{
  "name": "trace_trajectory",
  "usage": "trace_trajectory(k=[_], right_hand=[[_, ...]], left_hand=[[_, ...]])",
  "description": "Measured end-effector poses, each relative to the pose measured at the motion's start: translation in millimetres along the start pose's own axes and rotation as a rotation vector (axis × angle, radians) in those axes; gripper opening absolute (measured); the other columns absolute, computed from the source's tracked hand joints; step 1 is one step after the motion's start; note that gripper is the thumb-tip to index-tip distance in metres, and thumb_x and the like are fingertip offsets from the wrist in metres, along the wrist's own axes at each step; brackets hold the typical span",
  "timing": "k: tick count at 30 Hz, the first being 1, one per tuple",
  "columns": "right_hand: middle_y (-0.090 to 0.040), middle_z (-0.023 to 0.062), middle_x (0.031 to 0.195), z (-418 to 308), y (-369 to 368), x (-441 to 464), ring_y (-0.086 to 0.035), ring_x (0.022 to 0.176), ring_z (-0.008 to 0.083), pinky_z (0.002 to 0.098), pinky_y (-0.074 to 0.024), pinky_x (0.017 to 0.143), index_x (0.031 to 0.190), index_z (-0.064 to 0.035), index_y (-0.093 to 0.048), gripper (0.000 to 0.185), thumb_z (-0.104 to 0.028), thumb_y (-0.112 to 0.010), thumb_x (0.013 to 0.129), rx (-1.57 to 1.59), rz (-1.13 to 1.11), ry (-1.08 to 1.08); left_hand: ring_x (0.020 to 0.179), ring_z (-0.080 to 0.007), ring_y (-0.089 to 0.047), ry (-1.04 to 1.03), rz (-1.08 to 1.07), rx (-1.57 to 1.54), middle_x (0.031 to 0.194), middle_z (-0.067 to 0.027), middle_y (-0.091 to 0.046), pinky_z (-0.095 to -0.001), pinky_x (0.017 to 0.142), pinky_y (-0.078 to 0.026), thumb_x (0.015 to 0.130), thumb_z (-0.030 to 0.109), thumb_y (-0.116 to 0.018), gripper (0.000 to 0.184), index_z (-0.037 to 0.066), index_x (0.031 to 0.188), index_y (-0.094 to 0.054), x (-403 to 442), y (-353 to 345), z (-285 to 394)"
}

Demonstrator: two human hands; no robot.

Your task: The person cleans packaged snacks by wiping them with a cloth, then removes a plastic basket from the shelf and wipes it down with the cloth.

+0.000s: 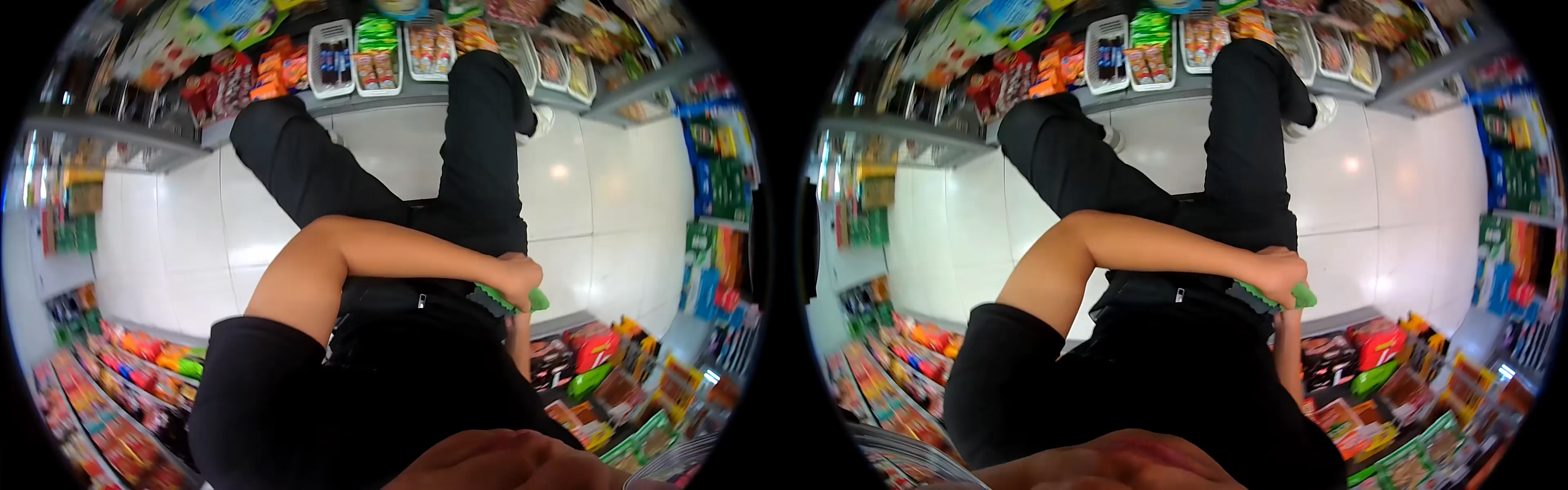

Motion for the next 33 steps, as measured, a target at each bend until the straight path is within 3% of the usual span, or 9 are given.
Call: trace_trajectory(k=[3,7,14,17,20,26,29,33], right_hand=[[-0.070,0.0023,0.098,-4.1,1.4,-5.2,-0.066,0.081,0.0113,0.0272,-0.0501,0.063,0.113,-0.0083,-0.067,0.023,-0.024,-0.054,0.104,-0.027,-0.005,-0.013],[-0.070,0.0030,0.100,-4.8,9.9,-22.1,-0.066,0.083,0.0120,0.0279,-0.0508,0.066,0.115,-0.0078,-0.066,0.025,-0.026,-0.053,0.104,-0.021,-0.035,-0.055],[-0.070,0.0043,0.104,-1.1,27.0,-51.2,-0.067,0.087,0.0133,0.0292,-0.0520,0.070,0.119,-0.0068,-0.065,0.028,-0.028,-0.053,0.104,0.016,-0.065,-0.132],[-0.070,0.0048,0.106,-6.6,34.6,-64.3,-0.067,0.089,0.0138,0.0298,-0.0525,0.072,0.121,-0.0064,-0.064,0.030,-0.029,-0.052,0.105,0.037,-0.090,-0.148],[-0.071,0.0054,0.107,-12.6,42.4,-75.1,-0.067,0.091,0.0144,0.0303,-0.0530,0.073,0.122,-0.0060,-0.063,0.032,-0.030,-0.052,0.105,0.057,-0.108,-0.167],[-0.071,0.0065,0.111,-19.0,29.0,-58.2,-0.068,0.094,0.0155,0.0315,-0.0540,0.077,0.125,-0.0051,-0.062,0.035,-0.032,-0.051,0.105,0.046,-0.107,-0.131],[-0.071,0.0070,0.113,-26.5,19.1,-38.5,-0.068,0.096,0.0160,0.0320,-0.0545,0.079,0.127,-0.0047,-0.062,0.037,-0.033,-0.051,0.105,0.024,-0.094,-0.101],[-0.071,0.0078,0.115,-43.8,9.4,-16.7,-0.069,0.098,0.0168,0.0328,-0.0552,0.081,0.129,-0.0042,-0.061,0.039,-0.034,-0.050,0.106,0.053,-0.091,-0.107]], left_hand=[[0.088,-0.0380,-0.074,0.031,0.016,0.012,0.088,-0.0228,-0.074,-0.0475,0.078,-0.059,0.067,0.034,-0.081,0.039,0.000,0.087,-0.078,12.3,0.7,1.6],[0.093,-0.0371,-0.074,0.031,-0.136,-0.145,0.094,-0.0222,-0.075,-0.0466,0.081,-0.058,0.072,0.041,-0.080,0.047,-0.002,0.093,-0.078,-0.1,-8.2,24.2],[0.085,-0.0339,-0.075,0.125,-0.073,-0.187,0.088,-0.0204,-0.076,-0.0429,0.075,-0.059,0.073,0.042,-0.077,0.048,-0.004,0.089,-0.077,-1.1,4.0,7.3],[0.092,-0.0308,-0.073,0.122,-0.150,-0.280,0.099,-0.0225,-0.075,-0.0412,0.077,-0.057,0.072,0.041,-0.081,0.057,-0.009,0.097,-0.075,1.6,-8.2,7.3],[0.089,-0.0298,-0.072,0.100,-0.297,-0.341,0.098,-0.0212,-0.074,-0.0406,0.075,-0.056,0.072,0.037,-0.081,0.054,-0.011,0.096,-0.074,-5.3,-6.9,22.8],[0.087,-0.0285,-0.070,0.205,-0.180,-0.498,0.097,-0.0195,-0.074,-0.0407,0.074,-0.055,0.073,0.033,-0.080,0.050,-0.010,0.097,-0.075,-11.2,-3.0,20.6],[0.082,-0.0287,-0.072,0.068,-0.258,-0.259,0.089,-0.0195,-0.075,-0.0402,0.074,-0.056,0.077,0.037,-0.075,0.045,-0.005,0.095,-0.077,-22.0,15.3,28.9],[0.081,-0.0280,-0.071,-0.127,-0.360,-0.356,0.094,-0.0166,-0.076,-0.0392,0.073,-0.056,0.081,0.031,-0.073,0.044,-0.001,0.111,-0.075,-16.9,-15.8,22.2]])
Point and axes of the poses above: each hand's wrist, its own x-axis towards the middle knuckle, its own y-axis out of the back of the hand, z = x × y, the point moved 5 cm from there along x, towards the middle knuckle
